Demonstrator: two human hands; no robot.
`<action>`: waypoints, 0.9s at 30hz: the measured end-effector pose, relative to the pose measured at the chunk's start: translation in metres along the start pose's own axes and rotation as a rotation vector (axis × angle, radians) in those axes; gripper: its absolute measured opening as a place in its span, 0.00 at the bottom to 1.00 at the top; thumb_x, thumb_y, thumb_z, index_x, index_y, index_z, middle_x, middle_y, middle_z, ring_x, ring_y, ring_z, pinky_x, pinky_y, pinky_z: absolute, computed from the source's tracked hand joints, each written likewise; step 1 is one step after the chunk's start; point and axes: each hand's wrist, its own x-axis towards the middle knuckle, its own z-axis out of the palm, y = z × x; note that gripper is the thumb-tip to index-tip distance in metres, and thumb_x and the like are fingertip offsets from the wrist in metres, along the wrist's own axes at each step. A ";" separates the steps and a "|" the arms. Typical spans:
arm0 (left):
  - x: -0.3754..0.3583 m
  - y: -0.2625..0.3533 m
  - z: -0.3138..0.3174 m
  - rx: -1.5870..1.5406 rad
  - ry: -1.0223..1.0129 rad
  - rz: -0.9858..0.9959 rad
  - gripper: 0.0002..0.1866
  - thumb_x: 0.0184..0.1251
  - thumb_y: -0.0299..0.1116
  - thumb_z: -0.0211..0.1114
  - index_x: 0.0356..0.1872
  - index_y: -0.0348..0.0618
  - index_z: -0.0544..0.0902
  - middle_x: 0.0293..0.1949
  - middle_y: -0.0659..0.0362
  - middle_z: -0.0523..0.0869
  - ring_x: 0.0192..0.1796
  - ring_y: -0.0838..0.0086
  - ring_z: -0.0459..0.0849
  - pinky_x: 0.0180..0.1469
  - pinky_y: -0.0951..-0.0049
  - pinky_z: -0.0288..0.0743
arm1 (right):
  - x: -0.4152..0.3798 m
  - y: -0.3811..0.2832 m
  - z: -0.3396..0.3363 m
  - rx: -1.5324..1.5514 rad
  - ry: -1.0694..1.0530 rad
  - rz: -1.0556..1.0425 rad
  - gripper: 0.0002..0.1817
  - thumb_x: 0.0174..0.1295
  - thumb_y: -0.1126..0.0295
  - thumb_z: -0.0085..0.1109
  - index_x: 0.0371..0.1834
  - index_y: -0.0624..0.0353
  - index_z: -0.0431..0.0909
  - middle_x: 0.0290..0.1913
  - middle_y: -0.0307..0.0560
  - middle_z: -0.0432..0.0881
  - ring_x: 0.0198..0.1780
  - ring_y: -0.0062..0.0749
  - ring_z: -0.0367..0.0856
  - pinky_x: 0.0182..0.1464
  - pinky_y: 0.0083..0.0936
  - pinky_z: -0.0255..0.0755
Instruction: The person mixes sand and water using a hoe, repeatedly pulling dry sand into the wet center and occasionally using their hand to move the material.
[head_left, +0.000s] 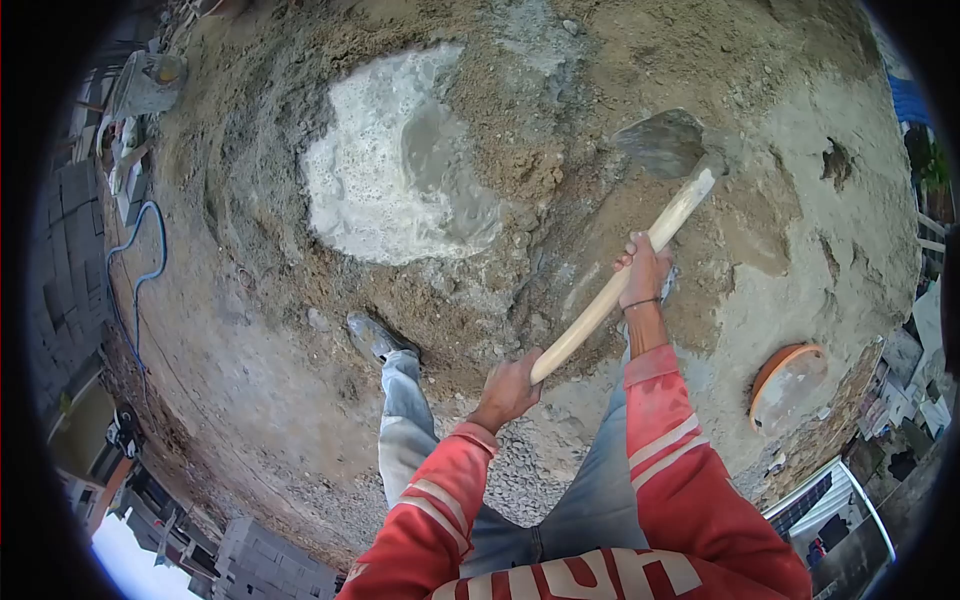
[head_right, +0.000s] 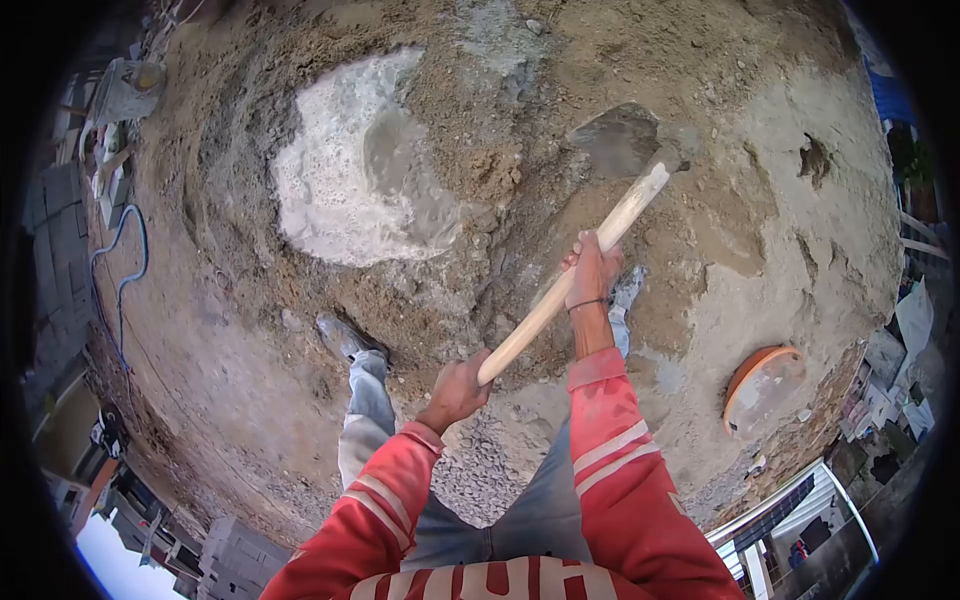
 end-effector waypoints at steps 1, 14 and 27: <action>0.001 0.003 0.004 -0.036 0.037 -0.020 0.18 0.55 0.31 0.63 0.47 0.42 0.72 0.32 0.41 0.82 0.36 0.43 0.80 0.40 0.47 0.72 | 0.009 0.008 -0.001 -0.047 0.031 0.018 0.11 0.58 0.69 0.58 0.39 0.55 0.65 0.20 0.39 0.69 0.15 0.24 0.68 0.15 0.23 0.66; -0.028 0.046 0.082 -0.207 0.034 -0.457 0.20 0.55 0.35 0.64 0.46 0.36 0.73 0.39 0.37 0.80 0.42 0.40 0.79 0.45 0.48 0.73 | 0.072 0.182 -0.077 -0.684 -0.042 0.469 0.10 0.57 0.69 0.54 0.23 0.63 0.71 0.15 0.44 0.71 0.13 0.31 0.72 0.14 0.29 0.70; -0.074 0.062 0.037 -0.079 -0.235 -0.411 0.20 0.59 0.40 0.59 0.39 0.29 0.69 0.30 0.36 0.79 0.35 0.37 0.80 0.41 0.44 0.73 | -0.019 0.268 -0.167 -0.505 -0.013 0.918 0.11 0.58 0.68 0.51 0.19 0.58 0.66 0.14 0.42 0.66 0.12 0.35 0.67 0.16 0.33 0.67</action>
